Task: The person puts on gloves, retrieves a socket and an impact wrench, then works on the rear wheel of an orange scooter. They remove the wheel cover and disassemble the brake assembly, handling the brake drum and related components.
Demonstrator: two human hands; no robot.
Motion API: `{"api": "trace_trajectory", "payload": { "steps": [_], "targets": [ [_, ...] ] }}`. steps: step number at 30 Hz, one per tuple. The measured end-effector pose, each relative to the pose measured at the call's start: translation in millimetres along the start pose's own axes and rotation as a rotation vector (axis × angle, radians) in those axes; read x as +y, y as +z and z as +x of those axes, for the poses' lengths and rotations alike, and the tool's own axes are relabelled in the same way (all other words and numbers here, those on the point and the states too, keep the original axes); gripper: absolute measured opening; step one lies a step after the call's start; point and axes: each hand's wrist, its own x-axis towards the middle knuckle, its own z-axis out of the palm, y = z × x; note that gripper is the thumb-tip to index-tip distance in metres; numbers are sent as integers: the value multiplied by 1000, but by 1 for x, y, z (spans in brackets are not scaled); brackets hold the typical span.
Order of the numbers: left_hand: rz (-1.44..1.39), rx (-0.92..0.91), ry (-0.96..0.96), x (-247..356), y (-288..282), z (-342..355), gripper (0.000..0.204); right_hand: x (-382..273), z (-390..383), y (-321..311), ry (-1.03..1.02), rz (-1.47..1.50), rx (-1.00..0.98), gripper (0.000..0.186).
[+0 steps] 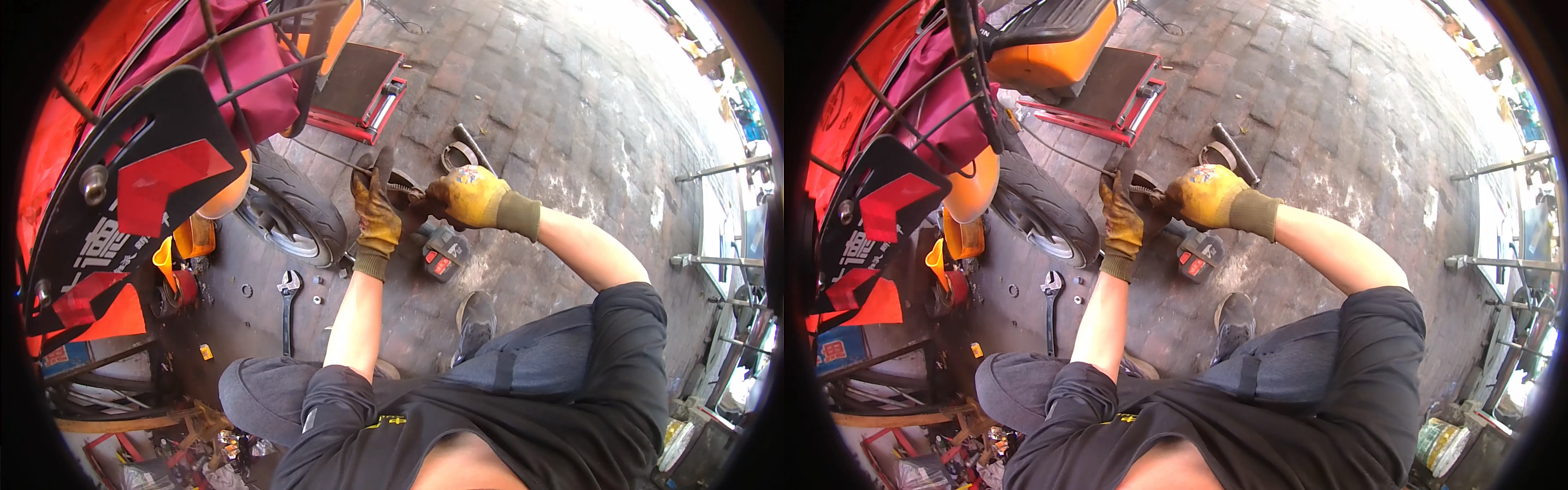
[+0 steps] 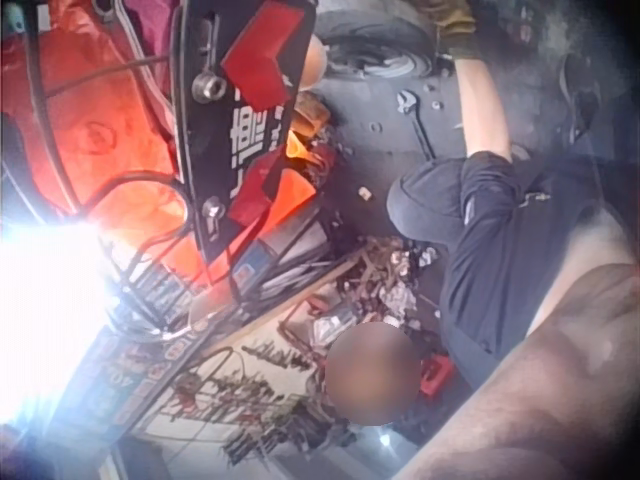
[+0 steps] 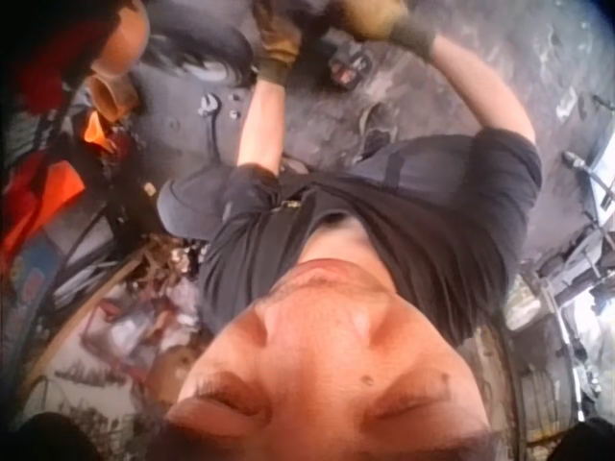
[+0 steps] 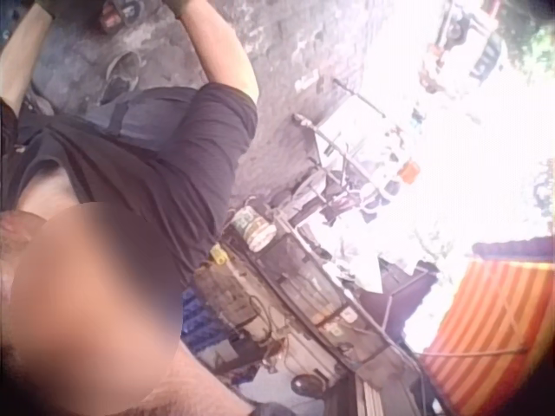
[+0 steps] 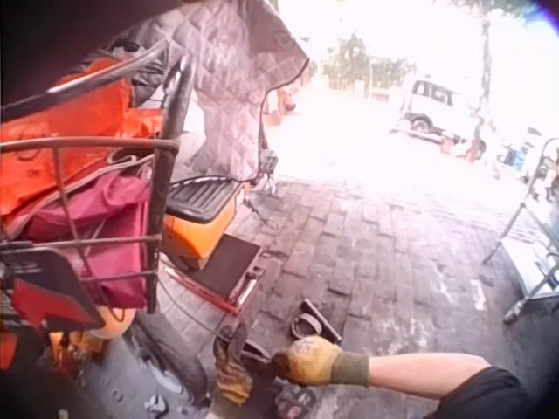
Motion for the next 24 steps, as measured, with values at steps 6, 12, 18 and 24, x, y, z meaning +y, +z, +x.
{"api": "trace_trajectory", "payload": {
  "steps": [6,12,18,24],
  "targets": [
    [347,-164,-75,-24,25,-35,97,4,-10,35,34,44,-45,31],
    [153,-90,-78,-30,21,-34,76,11,-11,31,-30,-36,171,28],
    [89,-44,-36,-16,17,-32,66,9,-14,41,30,-22,97,32],
    [235,-67,-34,-21,24,-32,67,6,-8,29,217,142,-8,35]
  ]
}}
